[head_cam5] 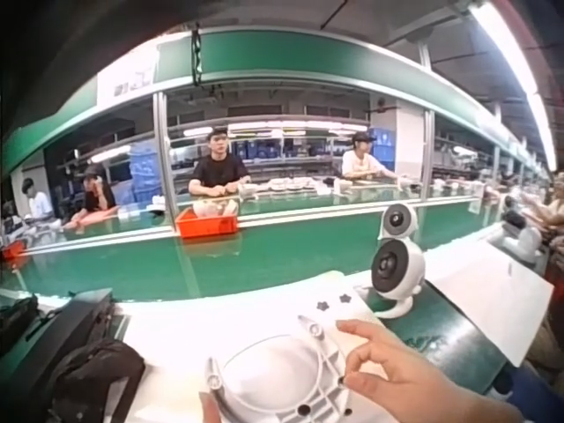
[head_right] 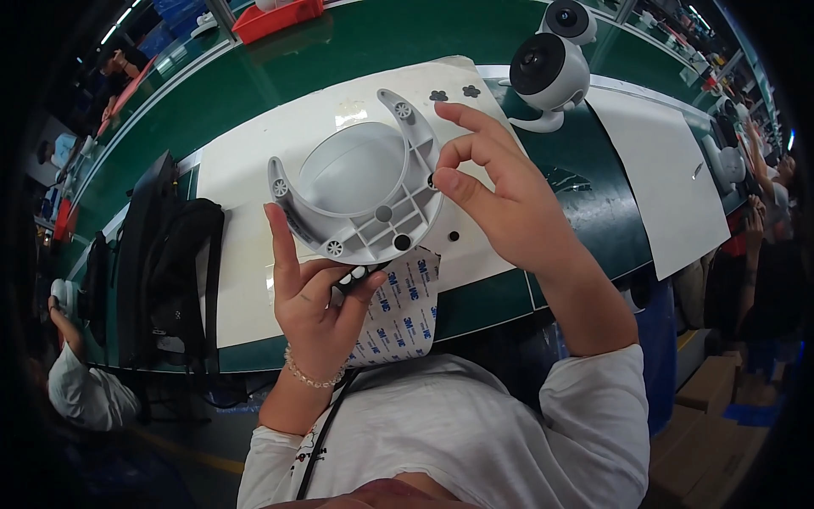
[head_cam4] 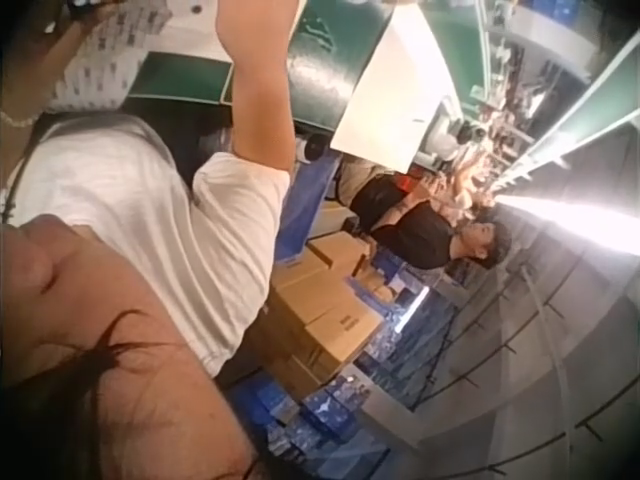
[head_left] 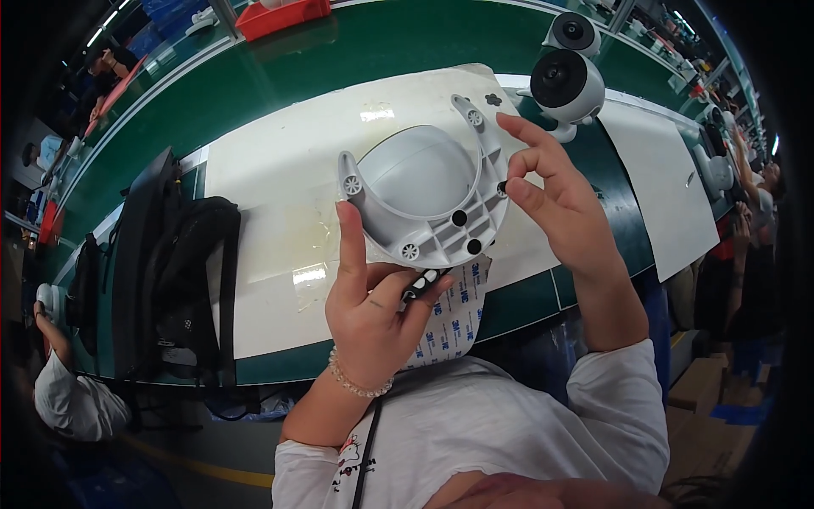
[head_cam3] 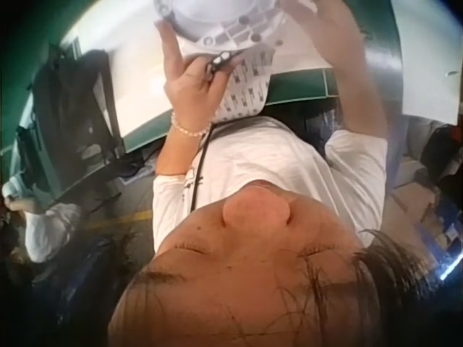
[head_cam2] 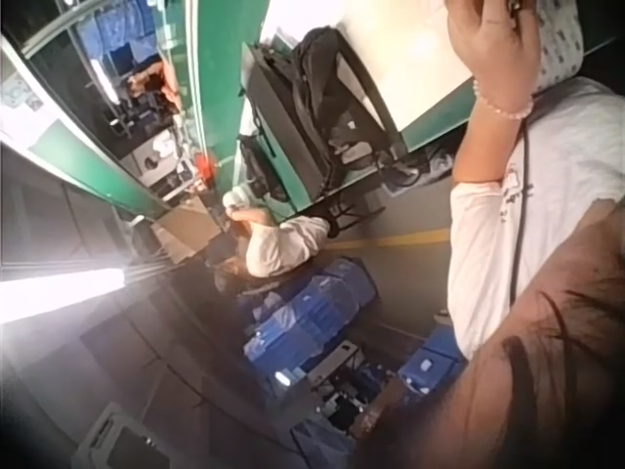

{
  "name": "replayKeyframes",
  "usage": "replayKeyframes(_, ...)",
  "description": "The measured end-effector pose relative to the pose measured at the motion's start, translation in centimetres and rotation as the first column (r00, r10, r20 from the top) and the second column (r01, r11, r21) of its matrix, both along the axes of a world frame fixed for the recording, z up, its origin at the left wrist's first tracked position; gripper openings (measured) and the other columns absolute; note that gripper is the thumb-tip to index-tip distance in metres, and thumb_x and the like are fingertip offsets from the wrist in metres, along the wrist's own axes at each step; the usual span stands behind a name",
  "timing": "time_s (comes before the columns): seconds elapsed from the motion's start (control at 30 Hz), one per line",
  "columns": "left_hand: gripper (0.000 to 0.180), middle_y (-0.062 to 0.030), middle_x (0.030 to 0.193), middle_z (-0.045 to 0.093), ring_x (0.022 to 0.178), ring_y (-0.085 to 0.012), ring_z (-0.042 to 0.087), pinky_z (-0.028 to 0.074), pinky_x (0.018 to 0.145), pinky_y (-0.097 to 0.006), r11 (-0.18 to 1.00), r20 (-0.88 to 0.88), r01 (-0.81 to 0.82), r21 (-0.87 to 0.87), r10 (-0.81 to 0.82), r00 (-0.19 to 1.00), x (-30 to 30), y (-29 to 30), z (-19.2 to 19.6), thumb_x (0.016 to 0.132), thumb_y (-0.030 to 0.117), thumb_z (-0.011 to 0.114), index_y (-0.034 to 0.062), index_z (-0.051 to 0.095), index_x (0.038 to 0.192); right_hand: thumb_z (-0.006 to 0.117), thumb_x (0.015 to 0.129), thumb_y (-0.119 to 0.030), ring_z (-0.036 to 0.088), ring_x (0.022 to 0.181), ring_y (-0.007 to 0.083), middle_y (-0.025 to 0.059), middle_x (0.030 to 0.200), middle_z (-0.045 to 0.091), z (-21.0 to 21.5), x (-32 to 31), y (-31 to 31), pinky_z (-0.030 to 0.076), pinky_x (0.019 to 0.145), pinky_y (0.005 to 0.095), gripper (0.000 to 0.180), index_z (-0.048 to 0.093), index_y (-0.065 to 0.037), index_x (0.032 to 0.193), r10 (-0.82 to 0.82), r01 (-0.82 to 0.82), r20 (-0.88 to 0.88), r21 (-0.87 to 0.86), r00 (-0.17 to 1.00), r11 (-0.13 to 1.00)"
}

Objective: Assembling security camera components at a factory workstation.

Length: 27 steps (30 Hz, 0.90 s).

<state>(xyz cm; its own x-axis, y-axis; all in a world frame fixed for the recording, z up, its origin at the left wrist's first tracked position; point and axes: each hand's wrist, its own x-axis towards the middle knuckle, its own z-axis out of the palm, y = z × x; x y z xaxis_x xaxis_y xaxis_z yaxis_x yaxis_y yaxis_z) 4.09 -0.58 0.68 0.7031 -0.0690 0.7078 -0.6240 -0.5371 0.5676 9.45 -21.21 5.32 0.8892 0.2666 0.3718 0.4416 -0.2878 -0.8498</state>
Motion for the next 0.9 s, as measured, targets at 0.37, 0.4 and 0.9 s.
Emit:
replayKeyframes(0.37, 0.02, -0.0318, 0.133, 0.028, 0.057, -0.0153, 0.062, 0.049, 0.052, -0.023, 0.999, -0.001, -0.025, 0.029, 0.025, 1.0, -0.1, -0.1, 0.3, 0.061, 0.004, 0.076, -0.005, 0.059, 0.069, 0.06, 0.08, -0.014, 0.042, 0.115, 0.0274, 0.0112, 0.127, 0.045, -0.9, -1.9, 0.1, 0.026, 0.096, 0.0374, 0.014, 0.059, -0.006, 0.091, -0.034, 0.465, 0.685, -0.457, 0.727, 0.758)
replayKeyframes(0.4, 0.02, -0.0317, 0.133, 0.028, 0.058, -0.0153, 0.062, 0.049, 0.052, -0.023, 1.0, -0.006, -0.021, 0.013, 0.021, 1.0, -0.1, -0.1, 0.2, 0.061, 0.004, 0.076, -0.0048, 0.06, 0.069, 0.061, 0.079, -0.016, 0.044, 0.113, 0.0276, 0.0113, 0.124, 0.048, -1.1, -2.2, 0.0, 0.027, 0.096, 0.0375, 0.017, 0.06, -0.005, 0.092, -0.014, 0.488, 0.704, -0.477, 0.71, 0.731)
replayKeyframes(0.9, 0.038, -0.022, 0.125, 0.047, 0.075, -0.0196, 0.057, 0.046, 0.067, -0.027, 0.866, -0.118, 0.423, -0.266, -0.465, 0.877, -2.2, 2.1, -0.4, 0.064, 0.023, 0.076, 0.002, 0.054, 0.086, 0.072, 0.07, -0.013, 0.06, 0.076, 0.0188, 0.0062, 0.087, 0.06, -2.1, -5.9, 4.0, 0.046, 0.065, 0.0287, 0.027, 0.058, -0.006, 0.093, 0.286, -0.299, 0.202, 0.033, 0.937, 0.954)
